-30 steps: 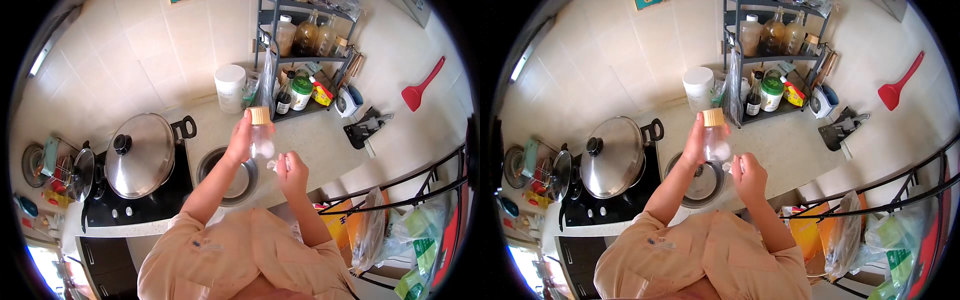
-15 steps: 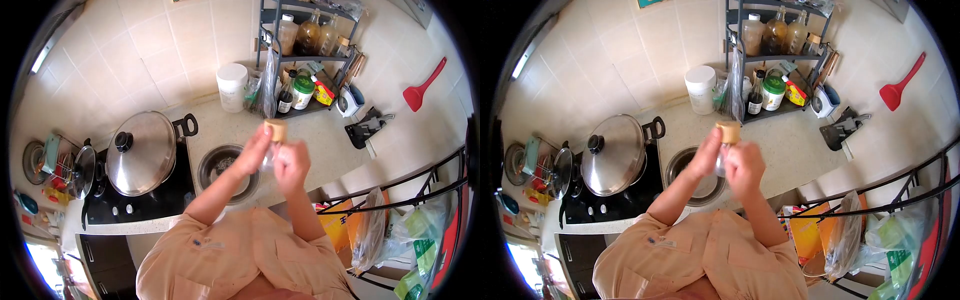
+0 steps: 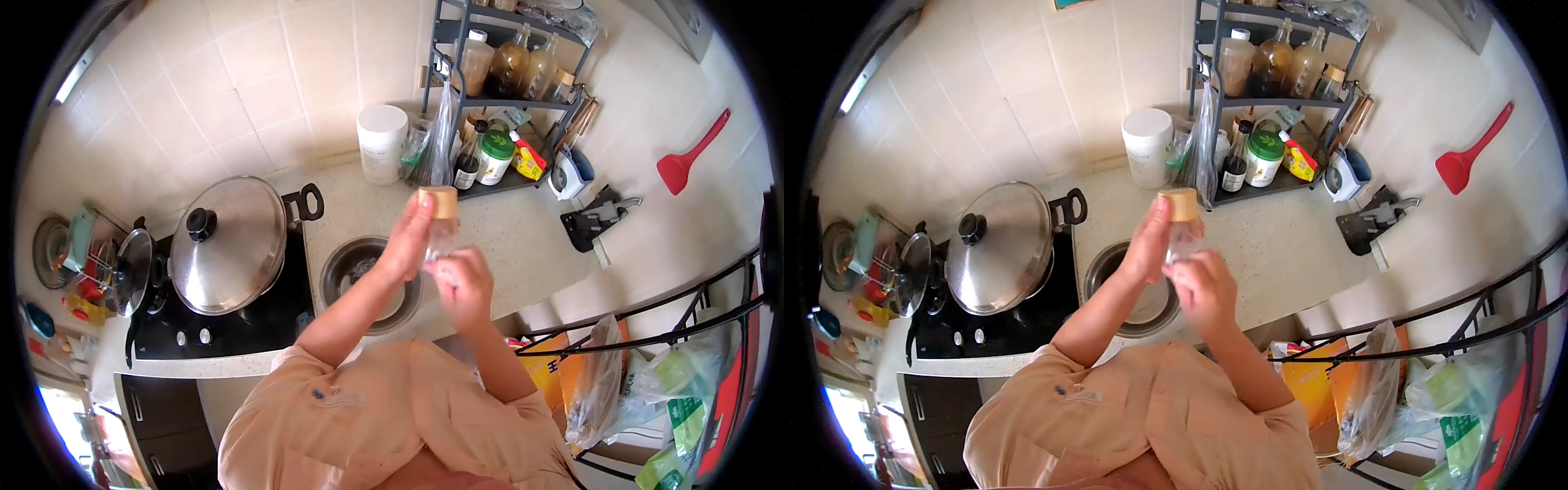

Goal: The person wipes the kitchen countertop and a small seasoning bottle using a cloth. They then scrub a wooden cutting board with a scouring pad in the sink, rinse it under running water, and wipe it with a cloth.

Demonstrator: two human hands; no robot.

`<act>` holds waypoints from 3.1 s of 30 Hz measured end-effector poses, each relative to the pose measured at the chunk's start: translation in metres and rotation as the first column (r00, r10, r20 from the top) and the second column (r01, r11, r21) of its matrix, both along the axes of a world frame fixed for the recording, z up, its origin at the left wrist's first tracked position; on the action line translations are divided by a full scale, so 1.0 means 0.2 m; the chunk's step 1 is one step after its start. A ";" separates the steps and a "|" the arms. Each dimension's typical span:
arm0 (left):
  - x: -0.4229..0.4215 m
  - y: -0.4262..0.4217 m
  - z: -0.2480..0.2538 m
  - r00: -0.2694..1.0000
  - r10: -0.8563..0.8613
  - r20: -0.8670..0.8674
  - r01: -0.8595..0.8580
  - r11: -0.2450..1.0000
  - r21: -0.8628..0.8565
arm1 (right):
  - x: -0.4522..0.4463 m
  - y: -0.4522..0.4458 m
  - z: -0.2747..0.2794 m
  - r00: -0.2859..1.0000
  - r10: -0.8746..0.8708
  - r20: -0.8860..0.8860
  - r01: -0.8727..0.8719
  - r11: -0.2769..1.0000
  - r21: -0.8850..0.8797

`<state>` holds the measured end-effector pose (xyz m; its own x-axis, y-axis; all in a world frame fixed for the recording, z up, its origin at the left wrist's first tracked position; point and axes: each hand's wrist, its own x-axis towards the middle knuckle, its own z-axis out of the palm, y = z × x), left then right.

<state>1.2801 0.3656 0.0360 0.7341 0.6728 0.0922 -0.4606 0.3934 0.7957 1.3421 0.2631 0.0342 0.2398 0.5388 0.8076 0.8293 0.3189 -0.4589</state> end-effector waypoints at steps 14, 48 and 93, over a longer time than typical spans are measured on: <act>-0.04 0.15 -0.05 0.978 -0.161 0.135 0.149 0.984 0.097 | 0.08 -0.08 -0.02 0.926 0.060 -0.373 -0.147 0.967 -0.208; -0.06 -0.17 -0.11 0.966 0.257 -0.013 -0.220 0.850 0.479 | 0.01 0.09 0.19 0.984 -0.174 0.032 0.170 0.980 0.100; -0.03 -0.24 -0.05 0.981 0.102 -0.167 -0.100 0.995 0.019 | 0.03 0.06 0.26 0.982 -0.176 -0.065 0.174 0.984 -0.038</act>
<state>1.2731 0.3171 0.0258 0.6678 0.7441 -0.0191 -0.3576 0.3432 0.8685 1.3471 0.2743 0.0865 0.3867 0.5087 0.7693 0.8374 0.1558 -0.5239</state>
